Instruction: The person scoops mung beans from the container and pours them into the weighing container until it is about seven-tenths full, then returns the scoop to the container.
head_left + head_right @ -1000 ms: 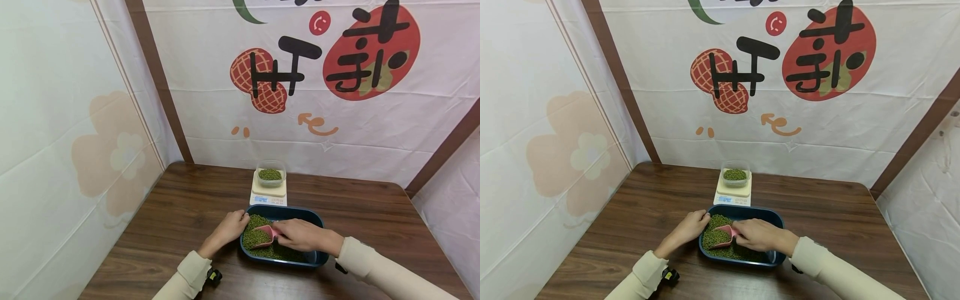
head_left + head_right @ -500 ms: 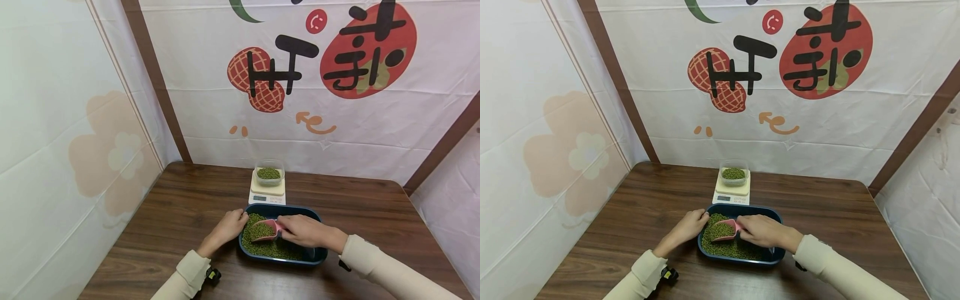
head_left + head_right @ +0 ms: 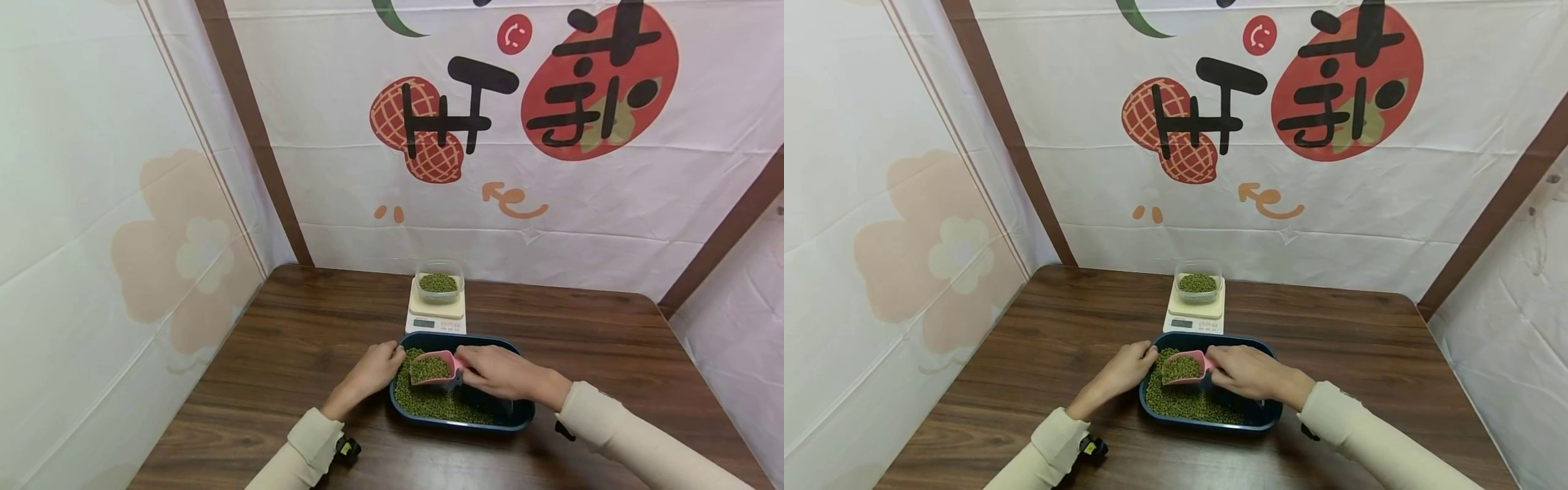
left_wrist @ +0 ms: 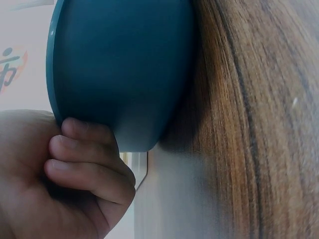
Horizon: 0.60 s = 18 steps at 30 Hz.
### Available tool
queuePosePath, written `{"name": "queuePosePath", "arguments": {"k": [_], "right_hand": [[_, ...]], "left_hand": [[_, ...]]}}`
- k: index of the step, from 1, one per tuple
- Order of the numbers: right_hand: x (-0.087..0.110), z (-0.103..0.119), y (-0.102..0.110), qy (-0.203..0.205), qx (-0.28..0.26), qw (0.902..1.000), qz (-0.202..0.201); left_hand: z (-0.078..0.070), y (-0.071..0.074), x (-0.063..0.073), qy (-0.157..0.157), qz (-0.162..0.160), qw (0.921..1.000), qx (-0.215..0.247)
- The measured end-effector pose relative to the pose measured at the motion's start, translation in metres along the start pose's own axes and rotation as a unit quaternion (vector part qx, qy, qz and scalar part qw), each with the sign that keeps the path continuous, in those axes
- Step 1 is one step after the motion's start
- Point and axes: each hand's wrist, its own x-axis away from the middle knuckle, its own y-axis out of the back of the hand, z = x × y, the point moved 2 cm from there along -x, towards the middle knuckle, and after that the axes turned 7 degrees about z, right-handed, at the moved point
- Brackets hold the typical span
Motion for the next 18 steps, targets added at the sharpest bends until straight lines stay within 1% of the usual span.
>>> {"name": "queuePosePath", "arguments": {"k": [10,13,18], "right_hand": [[0.0014,-0.0007,0.0033,-0.007,-0.005,0.9999,-0.013],[0.0018,-0.0005,0.0045,-0.009,-0.006,0.9997,-0.022],[0.0022,-0.001,0.0073,-0.011,0.01,0.9989,-0.045]], "left_hand": [[-0.0013,0.0007,0.0004,0.008,0.01,0.9999,0.004],[-0.001,0.0008,-0.0001,0.009,0.009,0.9999,0.002],[-0.0004,0.0,-0.0012,0.006,0.003,1.0,-0.004]]}}
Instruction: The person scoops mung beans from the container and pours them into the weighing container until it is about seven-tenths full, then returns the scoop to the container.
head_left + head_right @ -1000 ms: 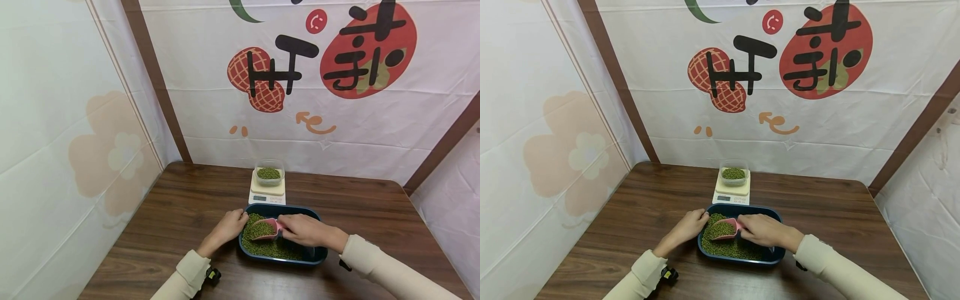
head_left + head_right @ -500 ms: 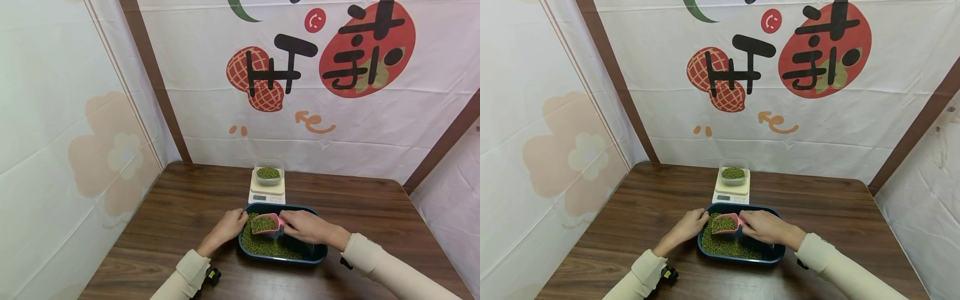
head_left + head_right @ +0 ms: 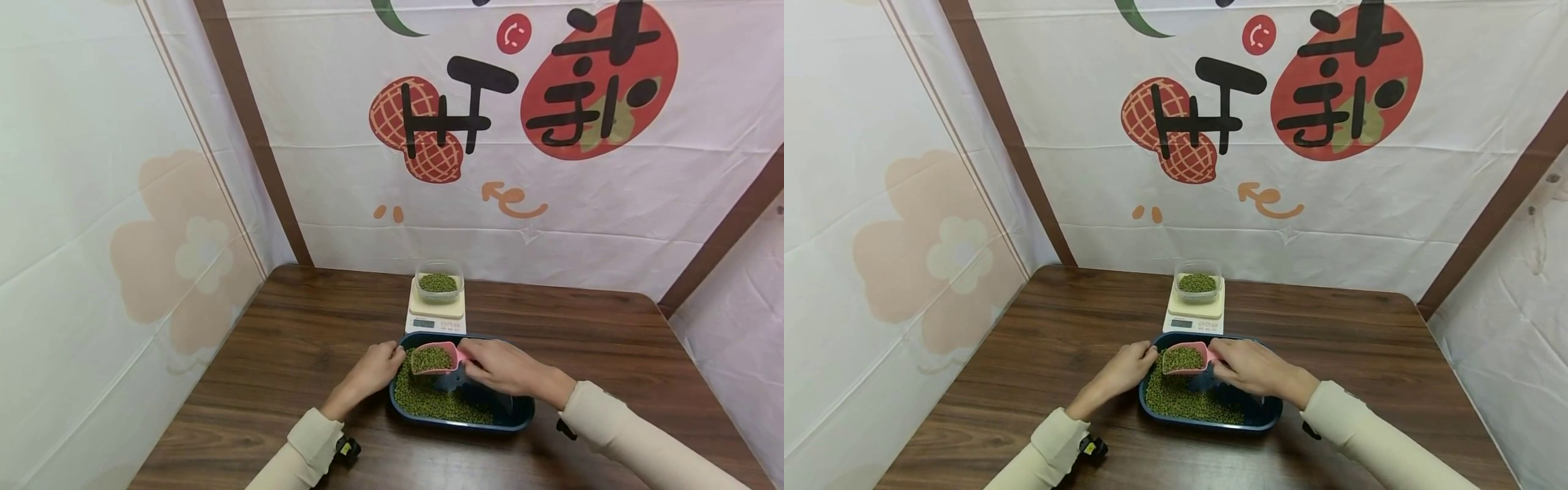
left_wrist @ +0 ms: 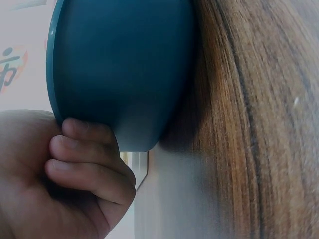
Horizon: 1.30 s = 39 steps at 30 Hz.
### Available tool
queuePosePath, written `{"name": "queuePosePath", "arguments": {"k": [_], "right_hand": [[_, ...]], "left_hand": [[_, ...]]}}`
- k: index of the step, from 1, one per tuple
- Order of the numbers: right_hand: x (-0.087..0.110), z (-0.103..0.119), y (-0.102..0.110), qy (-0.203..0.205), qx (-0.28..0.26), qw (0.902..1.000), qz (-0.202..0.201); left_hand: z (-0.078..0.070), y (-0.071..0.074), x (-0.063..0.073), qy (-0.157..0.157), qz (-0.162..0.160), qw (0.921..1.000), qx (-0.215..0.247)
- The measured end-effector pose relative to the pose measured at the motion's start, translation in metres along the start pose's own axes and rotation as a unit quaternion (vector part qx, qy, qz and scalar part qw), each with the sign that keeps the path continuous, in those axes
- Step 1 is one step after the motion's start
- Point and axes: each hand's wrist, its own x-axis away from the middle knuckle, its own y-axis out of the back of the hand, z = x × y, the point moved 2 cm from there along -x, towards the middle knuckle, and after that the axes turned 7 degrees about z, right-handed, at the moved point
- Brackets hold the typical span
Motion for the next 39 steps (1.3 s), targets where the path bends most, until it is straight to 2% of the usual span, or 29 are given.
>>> {"name": "queuePosePath", "arguments": {"k": [3,16,26,39], "right_hand": [[0.001,0.0,0.003,0.001,0.011,0.9998,-0.014],[-0.002,-0.004,0.012,-0.006,0.011,0.9995,-0.03],[-0.005,-0.008,0.021,-0.023,0.019,0.9989,-0.035],[-0.012,-0.021,0.028,-0.049,0.01,0.9979,-0.041]], "left_hand": [[0.0,0.0,0.0,-0.003,-0.001,1.0,0.002],[0.002,-0.001,0.0,-0.003,-0.001,1.0,-0.001],[0.002,-0.001,0.0,-0.013,0.002,0.9999,0.006],[0.001,0.0,0.001,-0.009,0.006,0.9998,0.017]]}}
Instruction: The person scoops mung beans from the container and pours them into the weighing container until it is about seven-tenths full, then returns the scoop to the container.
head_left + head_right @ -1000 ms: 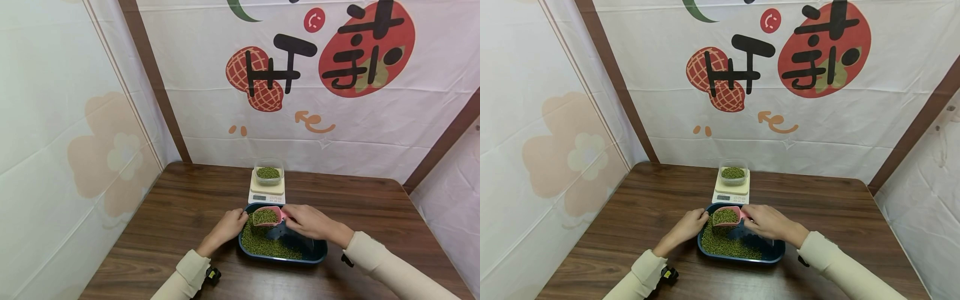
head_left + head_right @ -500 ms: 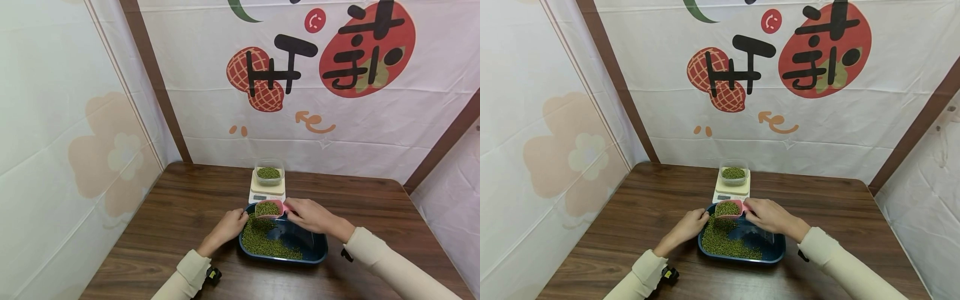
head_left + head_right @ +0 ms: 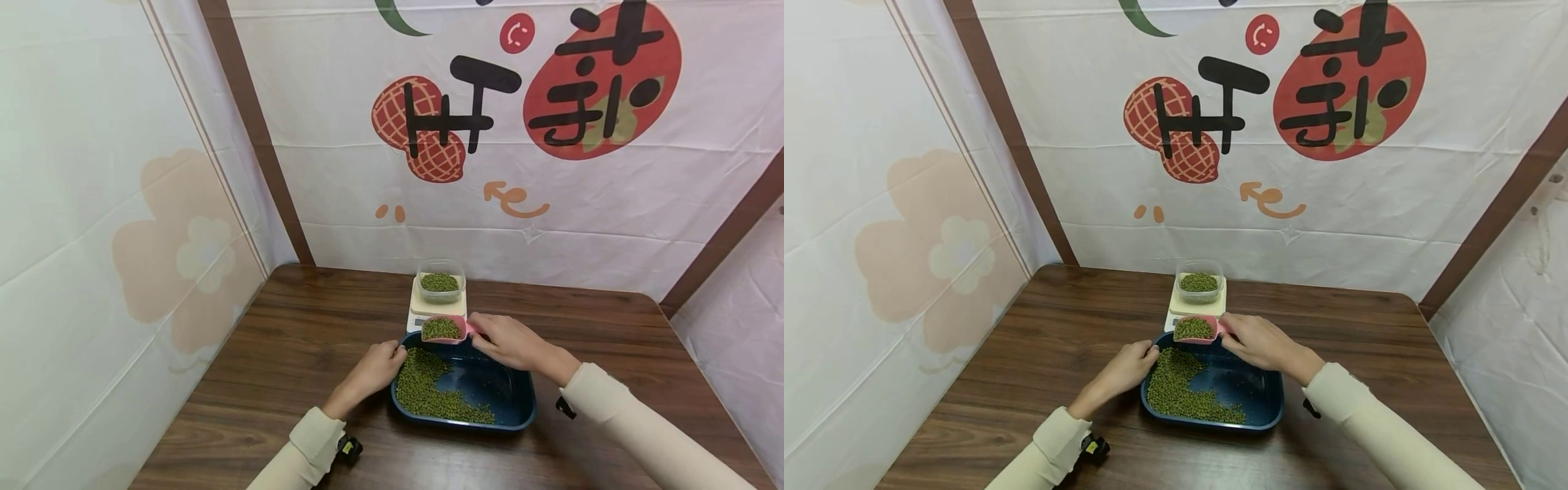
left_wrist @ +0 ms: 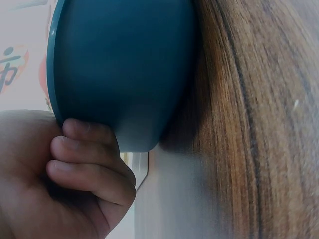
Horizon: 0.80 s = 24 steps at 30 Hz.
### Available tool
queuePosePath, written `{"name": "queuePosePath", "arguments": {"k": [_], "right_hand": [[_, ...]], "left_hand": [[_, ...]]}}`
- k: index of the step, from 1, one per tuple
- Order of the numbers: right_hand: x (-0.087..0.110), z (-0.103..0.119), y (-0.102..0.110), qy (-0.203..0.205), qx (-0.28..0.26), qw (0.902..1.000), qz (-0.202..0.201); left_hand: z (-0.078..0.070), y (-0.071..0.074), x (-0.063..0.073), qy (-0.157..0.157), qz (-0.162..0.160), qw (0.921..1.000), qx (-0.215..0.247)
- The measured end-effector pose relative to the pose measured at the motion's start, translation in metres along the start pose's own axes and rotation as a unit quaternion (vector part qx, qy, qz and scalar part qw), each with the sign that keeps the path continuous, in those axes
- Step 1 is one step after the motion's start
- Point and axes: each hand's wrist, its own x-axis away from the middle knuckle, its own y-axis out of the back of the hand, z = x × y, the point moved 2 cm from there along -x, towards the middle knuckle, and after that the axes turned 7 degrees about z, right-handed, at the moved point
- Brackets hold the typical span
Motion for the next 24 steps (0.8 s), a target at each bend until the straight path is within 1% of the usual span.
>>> {"name": "queuePosePath", "arguments": {"k": [7,11,17,24], "right_hand": [[-0.004,-0.005,0.005,-0.006,0.01,0.9999,-0.012],[-0.007,-0.009,0.007,-0.011,0.01,0.9998,-0.011],[-0.012,-0.015,0.011,-0.024,0.009,0.9996,-0.013],[-0.017,-0.02,0.015,-0.034,0.007,0.9993,-0.012]], "left_hand": [[0.0,0.0,0.0,-0.001,-0.001,1.0,-0.002],[-0.001,0.0,0.0,0.001,-0.002,1.0,-0.007],[-0.001,0.001,0.0,0.005,-0.002,1.0,0.0],[-0.001,0.0,-0.001,0.009,-0.002,0.9999,-0.007]]}}
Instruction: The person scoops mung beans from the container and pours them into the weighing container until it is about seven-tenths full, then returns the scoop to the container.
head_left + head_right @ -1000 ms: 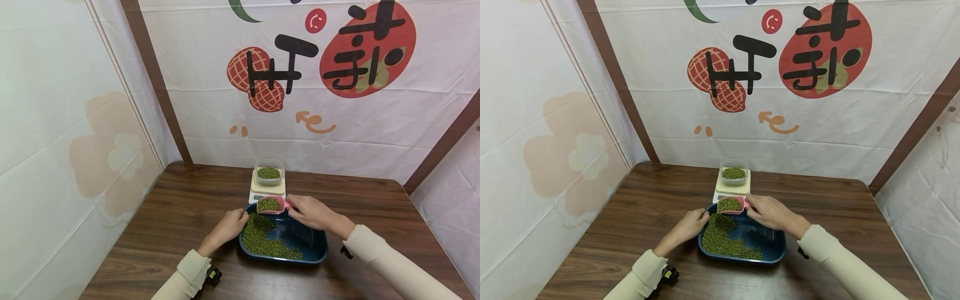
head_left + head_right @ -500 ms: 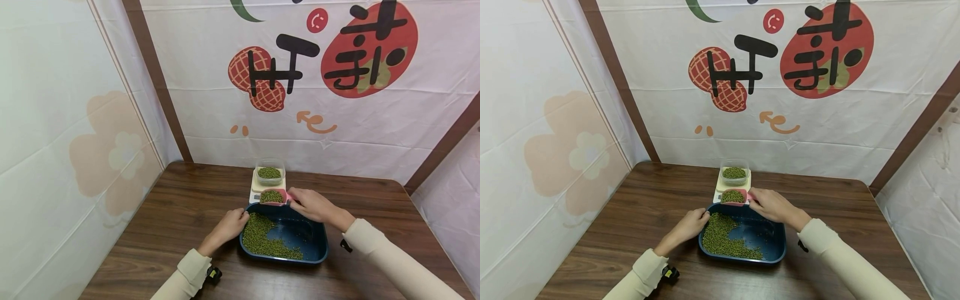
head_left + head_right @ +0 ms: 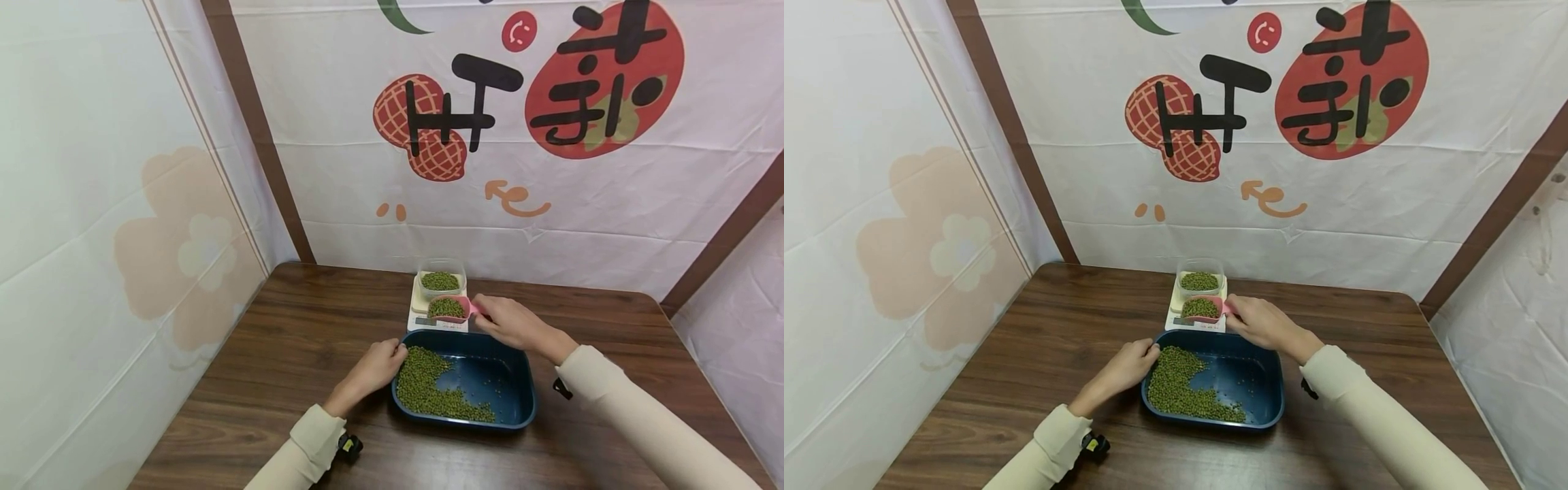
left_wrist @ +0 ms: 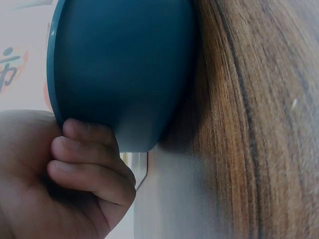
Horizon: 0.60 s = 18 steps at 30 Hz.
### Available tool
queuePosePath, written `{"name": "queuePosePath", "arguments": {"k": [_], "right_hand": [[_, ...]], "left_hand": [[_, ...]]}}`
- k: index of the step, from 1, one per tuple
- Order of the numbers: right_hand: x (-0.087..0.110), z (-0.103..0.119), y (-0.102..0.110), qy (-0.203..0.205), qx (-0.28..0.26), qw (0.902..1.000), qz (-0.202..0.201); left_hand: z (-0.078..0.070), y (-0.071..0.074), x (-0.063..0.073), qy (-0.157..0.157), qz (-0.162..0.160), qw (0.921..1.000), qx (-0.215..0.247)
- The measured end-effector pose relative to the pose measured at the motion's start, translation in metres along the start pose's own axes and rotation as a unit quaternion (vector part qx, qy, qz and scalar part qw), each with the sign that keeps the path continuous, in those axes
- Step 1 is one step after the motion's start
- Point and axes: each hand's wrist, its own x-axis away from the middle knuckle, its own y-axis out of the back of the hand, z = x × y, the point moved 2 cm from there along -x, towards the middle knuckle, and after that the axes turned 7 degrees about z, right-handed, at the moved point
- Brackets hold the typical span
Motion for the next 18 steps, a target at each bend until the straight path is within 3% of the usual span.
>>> {"name": "queuePosePath", "arguments": {"k": [18], "right_hand": [[-0.012,-0.01,0.007,-0.015,0.009,0.9998,-0.008]], "left_hand": [[0.001,0.0,0.0,0.001,-0.001,1.0,0.0]]}}
